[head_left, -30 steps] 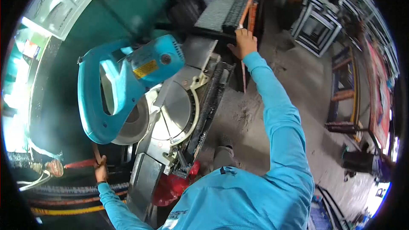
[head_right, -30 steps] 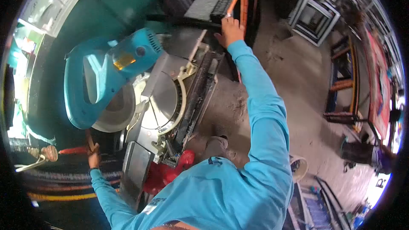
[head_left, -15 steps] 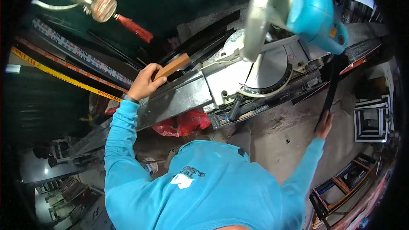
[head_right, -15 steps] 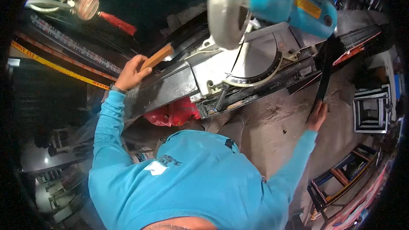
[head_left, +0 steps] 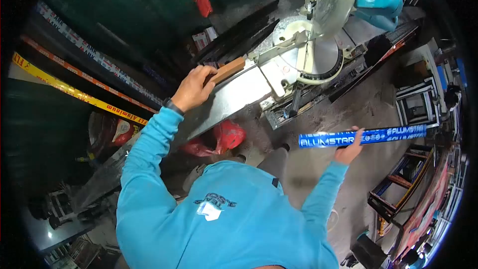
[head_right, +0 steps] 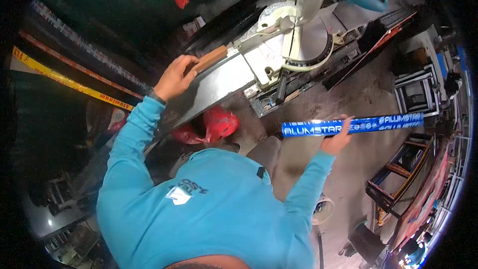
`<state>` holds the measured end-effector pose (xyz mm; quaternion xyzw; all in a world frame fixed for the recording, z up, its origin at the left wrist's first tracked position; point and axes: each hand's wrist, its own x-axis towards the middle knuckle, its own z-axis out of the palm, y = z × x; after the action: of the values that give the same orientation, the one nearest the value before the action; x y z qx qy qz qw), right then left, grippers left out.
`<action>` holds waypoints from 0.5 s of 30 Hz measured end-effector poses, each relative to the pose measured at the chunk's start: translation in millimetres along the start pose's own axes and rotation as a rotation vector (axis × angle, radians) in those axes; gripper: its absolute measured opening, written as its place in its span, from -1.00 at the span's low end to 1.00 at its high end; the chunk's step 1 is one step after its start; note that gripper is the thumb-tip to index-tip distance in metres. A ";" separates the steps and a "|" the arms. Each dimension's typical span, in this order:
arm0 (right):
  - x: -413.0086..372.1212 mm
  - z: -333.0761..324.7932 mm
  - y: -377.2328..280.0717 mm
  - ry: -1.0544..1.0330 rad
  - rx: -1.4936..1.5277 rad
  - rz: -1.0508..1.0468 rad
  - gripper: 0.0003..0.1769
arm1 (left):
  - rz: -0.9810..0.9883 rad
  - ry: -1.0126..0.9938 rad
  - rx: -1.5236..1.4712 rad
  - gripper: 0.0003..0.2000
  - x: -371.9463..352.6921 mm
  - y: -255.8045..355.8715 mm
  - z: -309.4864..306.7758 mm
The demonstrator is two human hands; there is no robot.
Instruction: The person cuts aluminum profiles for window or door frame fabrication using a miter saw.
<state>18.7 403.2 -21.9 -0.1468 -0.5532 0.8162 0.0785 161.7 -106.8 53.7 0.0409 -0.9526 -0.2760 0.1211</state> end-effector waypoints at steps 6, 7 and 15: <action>-7.1 41.5 2.0 0.164 0.074 -0.040 -0.51 | -0.034 0.157 0.115 -0.71 55.6 -4.1 55.6; -13.7 38.0 12.3 0.094 0.051 0.029 -0.50 | -0.097 0.113 0.165 -0.70 73.8 -2.3 69.6; -132.4 102.7 85.6 -0.298 0.138 0.394 -0.60 | 0.134 0.161 -0.039 -0.64 84.4 53.1 47.2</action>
<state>113.2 242.2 -45.5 -0.1241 -0.4626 0.8641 -0.1546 67.5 -49.8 61.1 -0.0032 -0.9349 -0.2815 0.2160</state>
